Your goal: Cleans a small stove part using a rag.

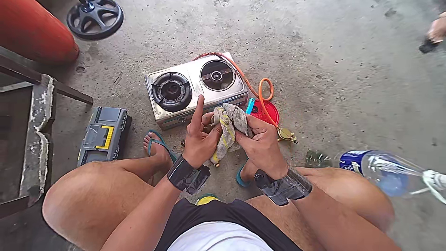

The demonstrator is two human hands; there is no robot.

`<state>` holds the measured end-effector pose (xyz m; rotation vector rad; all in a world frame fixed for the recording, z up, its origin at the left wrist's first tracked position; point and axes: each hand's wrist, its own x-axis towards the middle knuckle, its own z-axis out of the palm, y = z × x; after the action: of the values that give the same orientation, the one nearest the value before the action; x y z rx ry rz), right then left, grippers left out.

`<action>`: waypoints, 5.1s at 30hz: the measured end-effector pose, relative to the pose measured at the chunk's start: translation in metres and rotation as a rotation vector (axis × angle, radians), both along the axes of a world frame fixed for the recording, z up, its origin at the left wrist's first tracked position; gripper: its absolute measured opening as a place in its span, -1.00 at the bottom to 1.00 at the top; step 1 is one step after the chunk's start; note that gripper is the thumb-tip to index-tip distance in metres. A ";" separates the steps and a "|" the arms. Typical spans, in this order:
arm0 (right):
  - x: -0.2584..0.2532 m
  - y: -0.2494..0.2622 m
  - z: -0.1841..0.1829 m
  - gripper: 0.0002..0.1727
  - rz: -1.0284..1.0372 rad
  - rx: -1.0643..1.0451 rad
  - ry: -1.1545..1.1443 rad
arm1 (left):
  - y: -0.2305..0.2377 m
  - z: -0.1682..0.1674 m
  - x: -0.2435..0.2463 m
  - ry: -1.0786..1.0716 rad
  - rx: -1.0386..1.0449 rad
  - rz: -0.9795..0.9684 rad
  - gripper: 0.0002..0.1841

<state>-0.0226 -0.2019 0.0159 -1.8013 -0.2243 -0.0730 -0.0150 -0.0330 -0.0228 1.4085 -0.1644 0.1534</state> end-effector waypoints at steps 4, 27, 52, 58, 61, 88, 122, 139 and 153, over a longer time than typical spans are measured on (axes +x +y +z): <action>-0.001 0.008 0.002 -0.61 0.001 0.139 0.048 | 0.006 0.000 0.002 -0.054 0.039 0.056 -0.10; 0.002 -0.004 -0.005 -0.68 -0.030 0.462 0.264 | 0.008 0.002 0.004 -0.004 -0.067 -0.198 0.10; 0.005 -0.001 -0.001 -0.68 -0.103 0.728 0.486 | 0.009 0.006 0.007 0.159 -0.219 -0.225 0.24; 0.004 -0.003 -0.005 -0.72 -0.049 0.795 0.562 | 0.002 0.009 0.004 0.093 -0.145 -0.091 0.25; 0.002 -0.001 -0.006 -0.70 -0.043 0.788 0.544 | 0.001 0.009 0.004 0.064 -0.132 -0.026 0.19; 0.011 -0.016 0.006 -0.67 -0.179 0.729 0.289 | 0.006 0.009 -0.001 0.448 -0.553 -0.237 -0.16; -0.002 0.006 -0.004 -0.66 -0.062 0.515 0.174 | -0.001 0.010 0.003 0.270 -0.337 -0.021 0.10; 0.000 0.009 0.003 -0.56 -0.062 0.458 0.072 | -0.003 0.013 -0.013 0.061 -0.259 -0.229 -0.11; -0.002 0.004 0.009 -0.71 0.030 0.342 0.059 | -0.008 0.016 -0.012 -0.010 -0.368 -0.169 0.23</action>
<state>-0.0249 -0.1976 0.0253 -1.4568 -0.1842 -0.0347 -0.0271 -0.0407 -0.0068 1.0224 -0.2493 0.0465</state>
